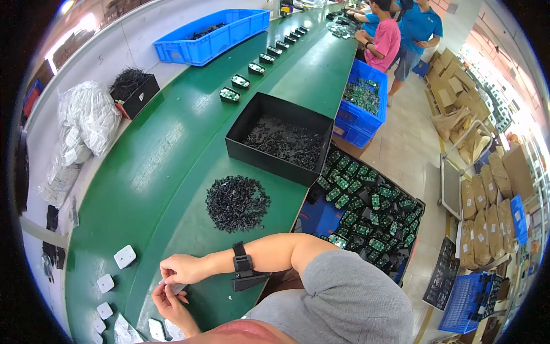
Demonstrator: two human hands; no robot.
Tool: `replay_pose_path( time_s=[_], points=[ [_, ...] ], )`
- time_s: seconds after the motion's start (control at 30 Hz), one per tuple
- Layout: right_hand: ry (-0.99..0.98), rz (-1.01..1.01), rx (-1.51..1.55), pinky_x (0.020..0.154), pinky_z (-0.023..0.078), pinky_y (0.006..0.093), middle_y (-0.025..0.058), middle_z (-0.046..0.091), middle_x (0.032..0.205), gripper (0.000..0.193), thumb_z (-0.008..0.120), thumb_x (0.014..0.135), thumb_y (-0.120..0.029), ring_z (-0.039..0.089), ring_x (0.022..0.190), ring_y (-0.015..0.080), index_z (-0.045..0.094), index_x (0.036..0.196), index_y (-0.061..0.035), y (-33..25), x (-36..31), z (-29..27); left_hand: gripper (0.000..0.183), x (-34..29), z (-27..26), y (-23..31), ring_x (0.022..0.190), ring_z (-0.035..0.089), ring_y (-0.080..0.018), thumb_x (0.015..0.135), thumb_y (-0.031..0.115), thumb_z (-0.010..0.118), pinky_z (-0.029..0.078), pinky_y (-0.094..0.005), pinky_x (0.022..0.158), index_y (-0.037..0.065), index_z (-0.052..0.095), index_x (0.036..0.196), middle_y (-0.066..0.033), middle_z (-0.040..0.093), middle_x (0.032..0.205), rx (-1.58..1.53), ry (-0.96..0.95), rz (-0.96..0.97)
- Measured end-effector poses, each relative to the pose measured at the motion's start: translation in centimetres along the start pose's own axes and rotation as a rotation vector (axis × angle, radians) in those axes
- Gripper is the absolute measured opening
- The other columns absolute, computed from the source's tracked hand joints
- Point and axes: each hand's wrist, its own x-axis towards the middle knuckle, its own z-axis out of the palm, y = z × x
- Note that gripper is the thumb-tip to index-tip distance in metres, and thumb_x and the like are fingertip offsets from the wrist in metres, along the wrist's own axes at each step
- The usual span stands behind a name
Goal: Assembling small electronic components into plastic housings and casings on a production line.
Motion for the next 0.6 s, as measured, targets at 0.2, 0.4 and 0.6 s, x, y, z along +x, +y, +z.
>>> replay_pose_path(
  time_s=[0.2,0.4,0.6],
  points=[
    [-0.019,-0.045,0.491,0.065,0.046,0.0302,0.0090,0.061,0.087,0.011,0.053,0.094,-0.012,0.059,0.076,0.0185,0.045,0.093,-0.0046,-4.9,-0.6,-1.4,0.017,-0.1,0.3,1.0,0.057,0.052,-0.0090,0.097,0.013,0.049,0.038,-0.0176,0.045,0.000,0.050,0.107,-0.0085,0.058,0.087,-0.080,0.037,0.038],
    [-0.613,-0.330,1.055,0.065,0.045,0.0276,0.0042,0.052,0.086,0.017,0.052,0.096,-0.017,0.053,0.075,0.0122,0.040,0.100,-0.0056,-14.8,-6.0,-0.2,0.017,0.3,-2.0,-0.6,0.060,0.056,-0.0117,0.097,0.012,0.048,0.042,-0.0179,0.047,0.005,0.051,0.113,-0.0103,0.057,0.096,-0.125,-0.031,-0.482],
    [-0.660,-0.285,1.367,0.078,0.042,0.0240,0.0029,0.051,0.098,0.024,0.052,0.096,-0.018,0.051,0.091,0.0092,0.043,0.110,-0.0003,-17.5,-8.1,0.6,0.015,0.0,-0.6,-1.6,0.054,0.054,-0.0111,0.096,0.008,0.049,0.038,-0.0182,0.040,0.003,0.052,0.110,-0.0105,0.056,0.095,-0.156,-0.042,-0.068]
  ],
)
